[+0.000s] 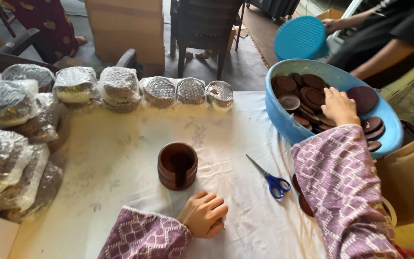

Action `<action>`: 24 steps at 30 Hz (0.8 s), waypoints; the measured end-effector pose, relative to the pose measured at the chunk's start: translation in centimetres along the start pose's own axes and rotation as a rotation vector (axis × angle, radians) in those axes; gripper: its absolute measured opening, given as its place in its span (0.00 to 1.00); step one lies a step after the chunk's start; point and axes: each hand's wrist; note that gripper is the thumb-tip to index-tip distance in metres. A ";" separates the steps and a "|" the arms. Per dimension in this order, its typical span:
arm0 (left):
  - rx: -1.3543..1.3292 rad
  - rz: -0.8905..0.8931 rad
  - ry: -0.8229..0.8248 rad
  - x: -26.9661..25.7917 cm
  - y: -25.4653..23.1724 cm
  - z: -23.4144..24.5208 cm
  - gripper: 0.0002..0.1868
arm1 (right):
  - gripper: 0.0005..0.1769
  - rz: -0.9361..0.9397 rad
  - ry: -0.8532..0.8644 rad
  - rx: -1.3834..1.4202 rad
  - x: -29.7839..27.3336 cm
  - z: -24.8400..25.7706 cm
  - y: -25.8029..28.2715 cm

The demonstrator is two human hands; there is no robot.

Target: Cleaning and polishing circular wooden coasters with a white cloth.

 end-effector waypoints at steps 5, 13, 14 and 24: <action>-0.101 0.078 0.004 0.3 -0.4 0.3 0.12 | 0.52 -0.035 0.166 0.161 1.3 -1.5 1.3; -0.096 0.152 0.047 0.1 0.3 -0.5 0.10 | 0.44 -0.066 0.208 0.212 0.1 1.8 2.7; -0.090 0.151 0.044 0.1 0.2 -0.5 0.10 | 0.40 -0.040 0.146 0.182 -0.1 2.2 2.9; -0.093 0.139 0.022 0.2 0.3 -0.5 0.11 | 0.10 -0.097 0.070 0.252 0.4 -2.4 0.2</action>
Point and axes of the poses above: each hand's wrist, its own x-axis towards the middle knuckle, its own z-axis out of the back of the hand, y = z × x, and after that the axes turned 5 degrees about -x, right-handed
